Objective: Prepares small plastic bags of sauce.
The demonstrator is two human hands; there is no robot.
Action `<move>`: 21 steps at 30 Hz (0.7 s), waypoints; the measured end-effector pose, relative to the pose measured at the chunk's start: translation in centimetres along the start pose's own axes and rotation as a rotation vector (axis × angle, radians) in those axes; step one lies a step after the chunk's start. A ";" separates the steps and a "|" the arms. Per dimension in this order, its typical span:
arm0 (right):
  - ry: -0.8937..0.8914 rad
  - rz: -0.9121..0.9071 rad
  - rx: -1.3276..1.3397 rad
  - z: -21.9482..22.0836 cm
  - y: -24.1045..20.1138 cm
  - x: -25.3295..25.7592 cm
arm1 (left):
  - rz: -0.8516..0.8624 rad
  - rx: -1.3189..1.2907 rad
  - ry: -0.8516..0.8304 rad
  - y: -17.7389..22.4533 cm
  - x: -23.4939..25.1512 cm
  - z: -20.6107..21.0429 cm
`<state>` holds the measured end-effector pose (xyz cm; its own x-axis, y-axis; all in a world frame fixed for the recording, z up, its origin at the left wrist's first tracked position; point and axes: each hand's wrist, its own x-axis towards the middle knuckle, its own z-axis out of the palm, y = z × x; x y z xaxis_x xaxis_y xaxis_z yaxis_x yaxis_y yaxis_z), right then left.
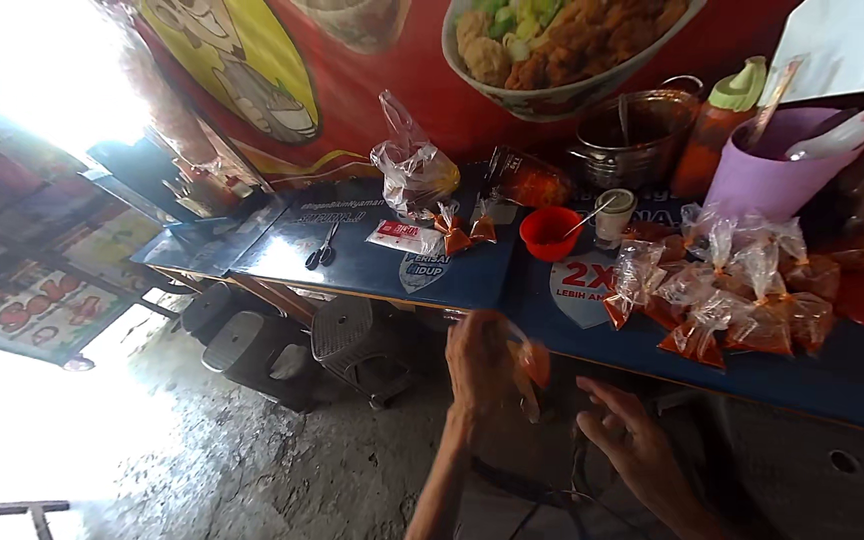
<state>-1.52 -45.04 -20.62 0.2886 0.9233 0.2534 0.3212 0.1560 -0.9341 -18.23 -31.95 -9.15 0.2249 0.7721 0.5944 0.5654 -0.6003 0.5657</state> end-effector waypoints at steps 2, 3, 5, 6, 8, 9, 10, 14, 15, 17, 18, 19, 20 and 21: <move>-0.003 0.041 0.018 -0.9 0.3 -0.8 | -0.007 0.013 -0.041 0.3 4.7 -1.4; -0.019 0.071 0.026 -1.3 0.4 -1.6 | -0.001 0.027 -0.063 0.1 7.1 -1.7; -0.059 0.142 0.028 -2.1 0.5 -3.2 | 0.026 0.072 -0.084 -1.0 11.6 -1.7; -0.075 0.185 0.029 -2.5 0.6 -4.0 | 0.014 0.091 -0.069 -1.6 14.0 -1.4; -0.079 0.271 0.031 -3.0 1.2 -5.6 | -0.016 0.137 -0.056 -3.2 18.2 -0.8; -0.075 0.299 0.021 -3.2 1.6 -6.3 | -0.023 0.165 -0.060 -4.3 20.0 -0.4; -0.068 0.324 0.009 -3.4 2.1 -7.0 | -0.047 0.198 -0.070 -5.4 21.4 0.0; -0.053 0.399 -0.053 -5.0 3.6 -8.3 | -0.218 0.373 -0.169 -7.7 23.0 1.6; -0.043 0.407 -0.068 -5.5 3.9 -8.3 | -0.190 0.386 -0.176 -7.3 21.9 2.1; 0.006 0.387 -0.111 -6.2 4.9 -8.0 | -0.031 0.350 -0.247 -5.6 18.1 3.2; 0.038 0.362 -0.138 -6.3 5.4 -7.8 | 0.024 0.280 -0.314 -4.3 16.2 4.2; 0.064 0.337 -0.166 -6.5 5.8 -7.4 | 0.038 0.203 -0.398 -3.0 14.5 5.5; 0.079 0.321 -0.195 -6.6 6.0 -7.0 | -0.002 0.129 -0.513 -1.5 12.8 6.7; 0.083 0.305 -0.213 -6.8 6.1 -6.5 | -0.044 0.057 -0.615 -0.1 11.2 7.8</move>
<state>4.70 -52.49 -26.23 0.4695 0.8830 0.0000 0.3874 -0.2060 -0.8986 -9.55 -21.61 -7.01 0.6069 0.7852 0.1230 0.6226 -0.5659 0.5405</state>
